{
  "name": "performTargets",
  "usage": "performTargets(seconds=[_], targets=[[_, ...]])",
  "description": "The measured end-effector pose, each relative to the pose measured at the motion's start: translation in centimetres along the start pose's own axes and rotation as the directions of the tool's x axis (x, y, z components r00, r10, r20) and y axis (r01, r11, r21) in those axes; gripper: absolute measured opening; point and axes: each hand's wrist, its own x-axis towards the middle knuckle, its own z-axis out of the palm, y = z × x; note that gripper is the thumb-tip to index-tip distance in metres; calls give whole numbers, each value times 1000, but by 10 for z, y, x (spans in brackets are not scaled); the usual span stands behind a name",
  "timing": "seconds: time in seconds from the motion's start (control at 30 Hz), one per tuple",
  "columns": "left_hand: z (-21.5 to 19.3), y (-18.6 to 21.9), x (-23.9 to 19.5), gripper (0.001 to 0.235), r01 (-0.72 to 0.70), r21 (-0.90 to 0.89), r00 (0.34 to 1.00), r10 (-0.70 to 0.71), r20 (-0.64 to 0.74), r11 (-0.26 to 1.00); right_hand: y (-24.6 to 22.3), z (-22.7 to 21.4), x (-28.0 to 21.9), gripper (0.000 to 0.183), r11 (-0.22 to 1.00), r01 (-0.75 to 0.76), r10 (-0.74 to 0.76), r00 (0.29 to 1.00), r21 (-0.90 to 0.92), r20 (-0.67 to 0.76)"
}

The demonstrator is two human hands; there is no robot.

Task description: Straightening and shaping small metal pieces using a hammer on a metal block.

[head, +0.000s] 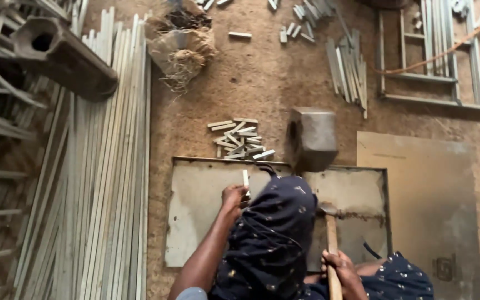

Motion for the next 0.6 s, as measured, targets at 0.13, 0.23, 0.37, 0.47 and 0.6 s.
performTargets(seconds=[0.13,0.23,0.37,0.47,0.6], targets=[[54,71,34,13,-129,46,985,133,-111,991,1,-10,13,22,1000,-8,8,1000,-11,3],[121,198,22,35,-356,167,931,363,-16,919,-2,-12,14,22,997,-63,62,997,-39,-38],[158,273,7,78,-707,53,695,679,234,705,-9,5,-7,21,997,-34,29,996,-63,-80],[152,235,7,64,-702,231,706,613,355,674,-12,12,-15,20,1000,-10,10,998,-1,-66],[95,107,10,41,-569,421,809,388,441,707,-11,7,-15,18,999,-33,34,998,20,-43]])
